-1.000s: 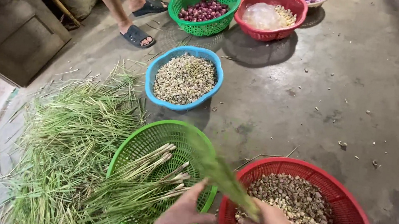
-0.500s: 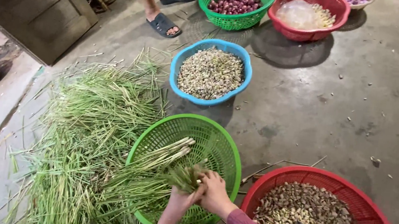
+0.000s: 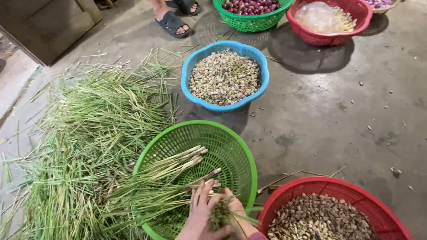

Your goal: Cutting lemongrass stalks into small pieces using scissors into a basket

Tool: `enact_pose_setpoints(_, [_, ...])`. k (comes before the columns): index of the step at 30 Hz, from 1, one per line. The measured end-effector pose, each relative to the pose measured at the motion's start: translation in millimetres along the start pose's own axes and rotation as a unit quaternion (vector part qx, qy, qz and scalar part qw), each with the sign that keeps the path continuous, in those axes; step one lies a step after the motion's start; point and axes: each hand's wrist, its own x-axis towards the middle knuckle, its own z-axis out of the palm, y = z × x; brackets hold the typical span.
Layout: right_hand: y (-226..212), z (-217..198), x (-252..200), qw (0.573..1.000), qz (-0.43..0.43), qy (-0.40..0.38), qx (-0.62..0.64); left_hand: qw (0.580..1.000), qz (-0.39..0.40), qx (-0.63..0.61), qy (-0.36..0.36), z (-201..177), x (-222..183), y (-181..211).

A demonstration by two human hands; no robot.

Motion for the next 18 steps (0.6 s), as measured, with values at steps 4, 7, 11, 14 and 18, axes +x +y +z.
enact_pose_setpoints(4, [-20.3,-40.6,-20.7,0.983,-0.157,0.071,-0.056,0.978,-0.010,-0.194,0.082,-17.4,-3.2,34.7])
enact_pose_setpoints(7, [-77.0,-106.2,-53.5,0.901,0.111,0.011,0.418,0.898,-0.152,-0.380,0.161,11.3,-7.8,18.7])
enact_pose_setpoints(11, [-124.2,-161.7,-113.8,0.884,-0.431,0.046,-0.177,0.696,-0.165,-0.688,-0.126,28.8,15.7,94.5])
enact_pose_setpoints(14, [-105.6,-175.3,-152.7,0.864,-0.441,0.017,-0.244,0.623,-0.219,-0.731,-0.172,42.0,23.5,148.1])
enact_pose_setpoints(18, [-72.7,-211.1,-206.2,0.814,-0.448,0.021,-0.369,0.636,-0.151,-0.731,-0.196,67.0,36.3,168.2])
